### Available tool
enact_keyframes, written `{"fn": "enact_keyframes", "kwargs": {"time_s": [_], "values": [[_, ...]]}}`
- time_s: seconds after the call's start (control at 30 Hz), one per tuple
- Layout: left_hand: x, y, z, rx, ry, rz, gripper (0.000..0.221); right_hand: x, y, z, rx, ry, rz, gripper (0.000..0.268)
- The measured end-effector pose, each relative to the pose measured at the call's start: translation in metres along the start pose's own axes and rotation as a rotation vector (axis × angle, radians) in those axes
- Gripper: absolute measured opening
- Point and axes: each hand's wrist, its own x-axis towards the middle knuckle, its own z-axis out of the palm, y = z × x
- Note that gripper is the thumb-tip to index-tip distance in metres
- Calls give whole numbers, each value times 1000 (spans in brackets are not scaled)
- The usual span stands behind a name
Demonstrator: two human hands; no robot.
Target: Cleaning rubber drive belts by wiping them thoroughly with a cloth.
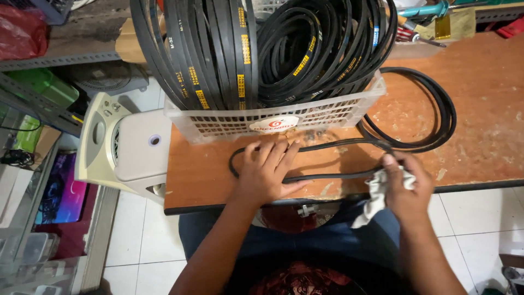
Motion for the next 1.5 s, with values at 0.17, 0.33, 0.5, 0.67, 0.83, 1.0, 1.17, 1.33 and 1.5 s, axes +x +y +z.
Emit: {"fn": "enact_keyframes", "kwargs": {"time_s": [0.17, 0.33, 0.5, 0.67, 0.83, 1.0, 1.17, 1.33, 1.5], "values": [[-2, -2, -1, 46, 51, -41, 89, 12, 21, -43, 34, 269, -78, 16], [-7, -5, 5, -71, 29, -160, 91, 41, 77, -119, 429, 438, 166, 16], [-9, -5, 19, -131, -41, -216, 55, 58, 96, -127, 690, 728, 477, 23], [-13, -5, 24, -68, -116, -238, 34, 40, 11, -71, -150, 218, 782, 30], [-16, -6, 32, -90, -126, -265, 23, 42, 15, -71, -22, 164, 792, 38], [-18, -8, 38, -104, -183, -323, 21, 44, 6, -66, -37, 26, 779, 33], [-22, -10, 43, -161, -191, -279, 20, 52, -3, -52, -472, -122, 523, 62], [-19, -11, 37, -130, -188, -278, 21, 53, -15, -39, -995, -148, 528, 72], [-19, -10, 37, -157, -149, -263, 18, 48, 6, -43, -1116, 41, 166, 58]]}}
